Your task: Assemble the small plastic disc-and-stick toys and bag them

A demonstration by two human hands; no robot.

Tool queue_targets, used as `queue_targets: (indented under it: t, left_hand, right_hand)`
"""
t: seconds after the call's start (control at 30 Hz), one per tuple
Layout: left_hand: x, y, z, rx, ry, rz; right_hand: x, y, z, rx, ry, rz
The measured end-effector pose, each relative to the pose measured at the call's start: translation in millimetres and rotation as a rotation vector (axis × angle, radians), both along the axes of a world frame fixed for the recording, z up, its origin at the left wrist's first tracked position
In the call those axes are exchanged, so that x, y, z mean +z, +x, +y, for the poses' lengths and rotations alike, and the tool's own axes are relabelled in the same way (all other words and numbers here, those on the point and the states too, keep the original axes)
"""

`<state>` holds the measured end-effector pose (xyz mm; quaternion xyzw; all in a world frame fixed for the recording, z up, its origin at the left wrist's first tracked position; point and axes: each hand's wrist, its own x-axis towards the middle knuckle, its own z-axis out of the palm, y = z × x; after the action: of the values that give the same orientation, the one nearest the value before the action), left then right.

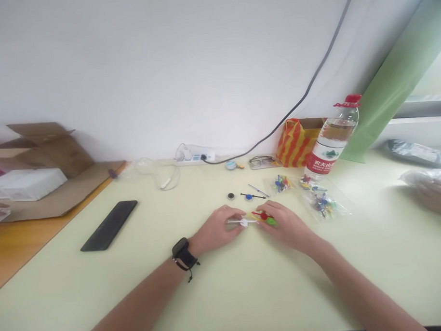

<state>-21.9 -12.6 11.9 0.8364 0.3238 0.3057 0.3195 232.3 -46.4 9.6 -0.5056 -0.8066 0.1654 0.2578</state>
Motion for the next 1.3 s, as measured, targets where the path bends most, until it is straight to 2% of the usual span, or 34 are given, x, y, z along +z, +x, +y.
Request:
queue_targets:
  t: [0.1,0.3,0.47,0.6,0.73,1.3]
  left_hand:
    - [2.4,1,-3,-0.034,-0.012,-0.015]
    - [4.2,3,-7,0.063,0.048,0.017]
    - [3.6,3,-4,-0.018,0.040,0.033]
    - [3.2,3,-2,-0.055,0.036,0.072]
    - [2.6,2,-2,-0.034,0.050,0.067]
    - [-2.4,3,1,-0.018,-0.030,0.034]
  right_hand:
    - [-5.7,-12,-2,0.036,-0.005,0.106]
    - [-8.3,-19,-3,0.102,-0.024,0.233]
    - [-6.7,-18,-2,0.141,-0.038,0.301]
    - [-6.4,-11,0,0.092,0.013,0.228]
    - [-5.2,-7,1,0.083,-0.024,0.123]
    - [-9.0,-15,3,0.191,-0.058,0.270]
